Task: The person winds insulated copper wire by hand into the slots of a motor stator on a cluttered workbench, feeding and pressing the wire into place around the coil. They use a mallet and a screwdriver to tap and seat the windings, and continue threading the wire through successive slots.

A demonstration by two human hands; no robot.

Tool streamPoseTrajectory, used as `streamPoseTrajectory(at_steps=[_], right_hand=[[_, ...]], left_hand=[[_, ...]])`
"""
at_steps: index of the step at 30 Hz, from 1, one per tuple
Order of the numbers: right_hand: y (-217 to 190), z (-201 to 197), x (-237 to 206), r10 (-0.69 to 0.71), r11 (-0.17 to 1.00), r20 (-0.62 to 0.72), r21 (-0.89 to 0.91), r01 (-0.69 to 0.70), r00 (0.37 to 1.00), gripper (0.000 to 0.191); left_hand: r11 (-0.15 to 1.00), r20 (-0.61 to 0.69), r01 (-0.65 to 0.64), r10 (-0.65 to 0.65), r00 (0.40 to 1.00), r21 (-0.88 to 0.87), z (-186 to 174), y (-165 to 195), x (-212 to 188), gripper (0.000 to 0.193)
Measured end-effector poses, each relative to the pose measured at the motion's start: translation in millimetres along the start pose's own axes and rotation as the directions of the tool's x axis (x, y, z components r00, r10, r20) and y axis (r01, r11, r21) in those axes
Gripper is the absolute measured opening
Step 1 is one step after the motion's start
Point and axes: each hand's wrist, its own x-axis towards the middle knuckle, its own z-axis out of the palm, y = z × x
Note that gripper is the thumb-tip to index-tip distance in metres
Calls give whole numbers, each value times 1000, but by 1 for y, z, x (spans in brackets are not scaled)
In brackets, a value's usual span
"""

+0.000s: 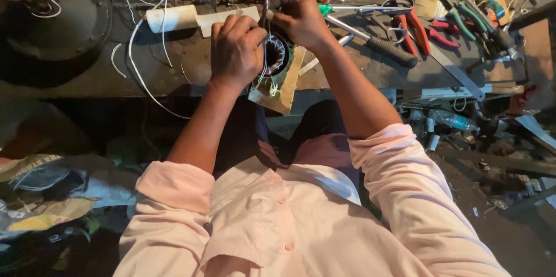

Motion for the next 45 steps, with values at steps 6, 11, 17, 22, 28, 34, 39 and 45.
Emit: streamPoseTrajectory(at_steps=[6,11,17,22,28,34,39,45], right_hand=[[21,-3,8,42,998,-30,-42,-43,999,17],[25,-6,9,139,989,-31,-38,-140,990,20],[6,-2,7,-6,994,14,-111,8,1000,13],[-48,11,-28,-155,796,-140,-604,39,978,10],[-93,47,-26,433,421,-173,-829,-368,885,30],[-98,63,-12,539,259,-248,-861,-438,805,36],[-90,57,-23,490,348,-271,-811,-470,829,39],[-99,41,-92,469,882,-1,38,-469,883,20]], left_hand=[[999,39,-8,6,999,50,2,-1,3,12],[995,18,-34,33,999,90,4,-3,1,13],[989,19,-38,36,999,145,12,-3,1,11],[986,104,-98,85,991,133,5,-10,3,11],[986,262,-143,116,958,86,-4,-19,14,19],[986,281,-139,108,954,95,-8,-18,8,17],[987,265,-143,119,957,75,-7,-15,8,21],[998,205,-44,33,978,52,-9,-8,-1,18]])
